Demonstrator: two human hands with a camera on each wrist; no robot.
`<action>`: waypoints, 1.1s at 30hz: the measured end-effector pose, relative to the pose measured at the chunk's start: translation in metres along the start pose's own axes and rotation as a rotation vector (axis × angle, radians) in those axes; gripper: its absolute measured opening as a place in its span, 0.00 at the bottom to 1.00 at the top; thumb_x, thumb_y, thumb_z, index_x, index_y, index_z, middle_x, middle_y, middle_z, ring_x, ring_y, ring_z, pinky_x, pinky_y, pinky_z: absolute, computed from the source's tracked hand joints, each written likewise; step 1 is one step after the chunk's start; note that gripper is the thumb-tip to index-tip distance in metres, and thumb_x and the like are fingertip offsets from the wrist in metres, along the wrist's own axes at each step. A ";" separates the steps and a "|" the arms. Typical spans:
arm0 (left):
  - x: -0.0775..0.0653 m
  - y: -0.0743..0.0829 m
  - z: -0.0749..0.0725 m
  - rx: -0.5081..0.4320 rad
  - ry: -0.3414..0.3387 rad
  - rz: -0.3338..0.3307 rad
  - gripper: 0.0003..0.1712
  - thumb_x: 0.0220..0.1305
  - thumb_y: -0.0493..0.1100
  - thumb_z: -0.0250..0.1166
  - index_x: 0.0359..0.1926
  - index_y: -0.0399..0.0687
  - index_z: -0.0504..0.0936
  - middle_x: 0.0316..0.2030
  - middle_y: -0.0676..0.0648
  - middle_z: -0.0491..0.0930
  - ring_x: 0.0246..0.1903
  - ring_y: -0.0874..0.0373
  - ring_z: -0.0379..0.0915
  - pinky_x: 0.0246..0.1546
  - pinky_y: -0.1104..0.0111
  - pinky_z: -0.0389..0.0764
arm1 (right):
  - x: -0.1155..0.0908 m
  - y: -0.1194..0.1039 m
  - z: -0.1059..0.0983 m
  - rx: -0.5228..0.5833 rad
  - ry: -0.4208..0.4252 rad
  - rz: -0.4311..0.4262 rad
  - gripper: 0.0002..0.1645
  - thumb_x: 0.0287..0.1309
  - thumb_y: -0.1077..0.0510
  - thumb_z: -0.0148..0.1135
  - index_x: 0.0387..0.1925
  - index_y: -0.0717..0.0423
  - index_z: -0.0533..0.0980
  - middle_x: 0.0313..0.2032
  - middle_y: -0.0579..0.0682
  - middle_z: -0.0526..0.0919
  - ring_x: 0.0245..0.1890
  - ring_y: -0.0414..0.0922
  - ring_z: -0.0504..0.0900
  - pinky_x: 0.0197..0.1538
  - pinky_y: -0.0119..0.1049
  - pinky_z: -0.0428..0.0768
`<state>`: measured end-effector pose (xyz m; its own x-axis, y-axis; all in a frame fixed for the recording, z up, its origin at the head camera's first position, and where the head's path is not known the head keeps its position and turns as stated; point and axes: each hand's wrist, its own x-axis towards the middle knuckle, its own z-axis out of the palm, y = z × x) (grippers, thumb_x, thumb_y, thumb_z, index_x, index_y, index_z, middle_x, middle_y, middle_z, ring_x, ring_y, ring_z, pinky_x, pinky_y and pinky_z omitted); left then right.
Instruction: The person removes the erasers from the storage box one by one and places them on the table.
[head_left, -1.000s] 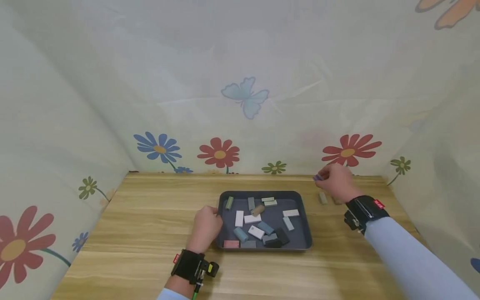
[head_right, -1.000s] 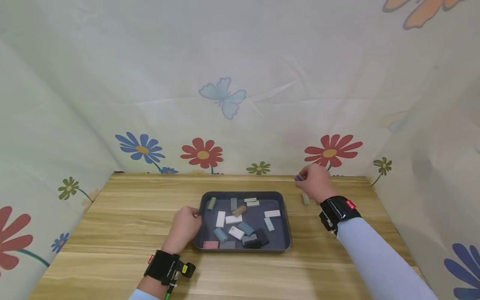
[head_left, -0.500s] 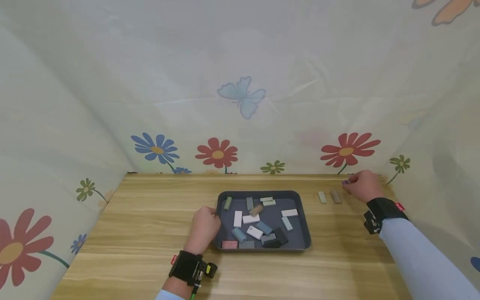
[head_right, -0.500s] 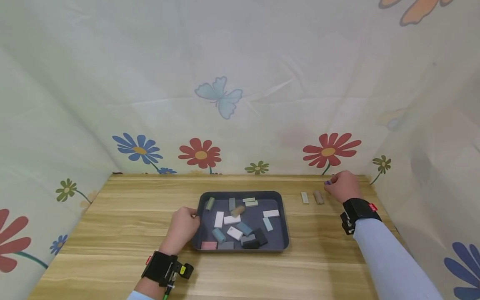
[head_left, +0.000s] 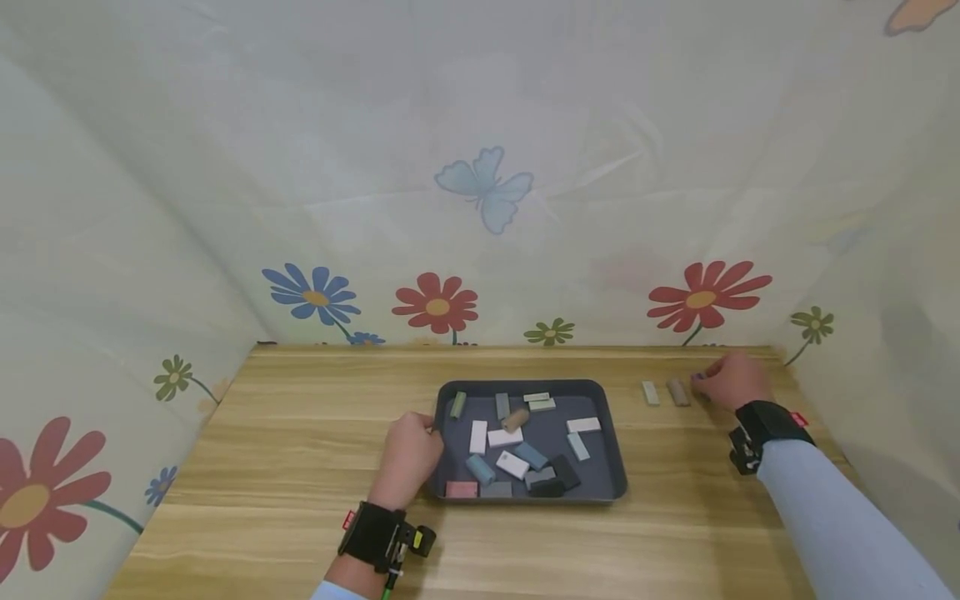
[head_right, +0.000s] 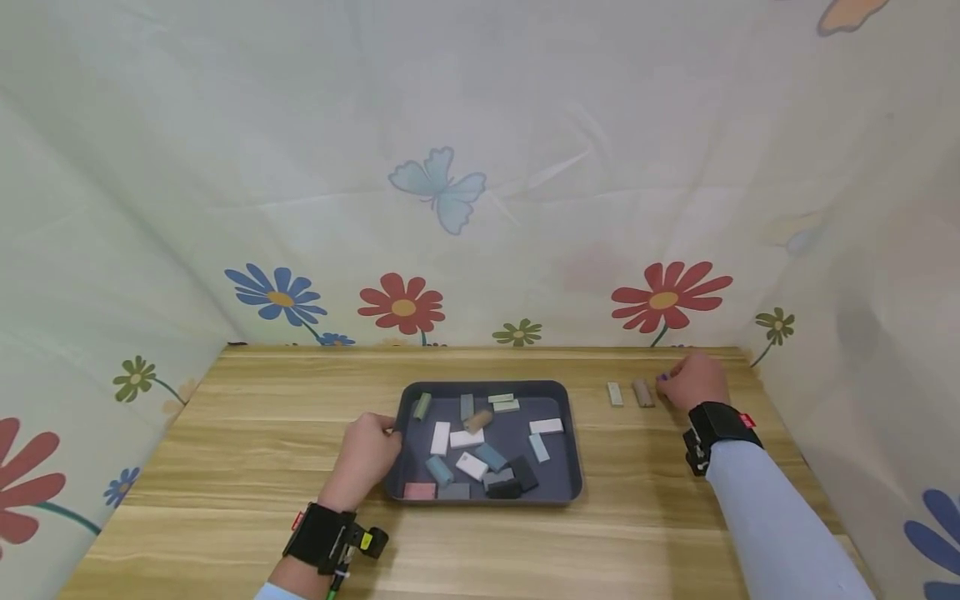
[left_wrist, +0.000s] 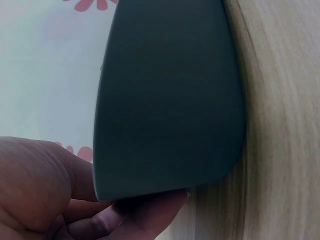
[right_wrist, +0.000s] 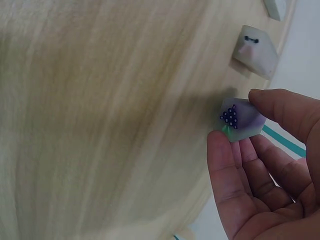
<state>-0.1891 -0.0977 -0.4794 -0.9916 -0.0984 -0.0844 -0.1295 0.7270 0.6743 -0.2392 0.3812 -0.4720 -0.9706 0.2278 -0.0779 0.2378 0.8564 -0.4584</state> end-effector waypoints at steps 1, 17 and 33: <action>0.000 0.000 0.000 0.001 0.001 0.003 0.18 0.54 0.35 0.57 0.46 0.33 0.82 0.45 0.36 0.82 0.29 0.56 0.78 0.21 0.70 0.77 | -0.001 0.001 0.000 0.008 -0.003 0.009 0.23 0.50 0.49 0.65 0.35 0.68 0.81 0.25 0.56 0.82 0.29 0.52 0.72 0.25 0.35 0.67; -0.005 0.005 0.000 -0.028 -0.016 -0.007 0.19 0.55 0.35 0.57 0.47 0.33 0.81 0.46 0.37 0.81 0.28 0.56 0.78 0.20 0.70 0.76 | -0.013 -0.004 -0.007 -0.026 0.040 0.024 0.24 0.51 0.49 0.64 0.36 0.70 0.80 0.26 0.58 0.82 0.28 0.52 0.73 0.25 0.36 0.66; -0.004 0.003 -0.002 -0.021 -0.001 0.005 0.19 0.53 0.34 0.56 0.47 0.32 0.81 0.46 0.37 0.81 0.31 0.55 0.77 0.24 0.68 0.78 | -0.052 -0.135 -0.010 -0.117 -0.109 -0.443 0.35 0.44 0.55 0.71 0.57 0.53 0.72 0.57 0.59 0.73 0.53 0.59 0.74 0.50 0.56 0.75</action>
<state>-0.1854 -0.0964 -0.4757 -0.9923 -0.0937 -0.0816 -0.1240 0.7134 0.6897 -0.2201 0.2587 -0.3971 -0.9763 -0.2165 0.0073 -0.2041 0.9080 -0.3659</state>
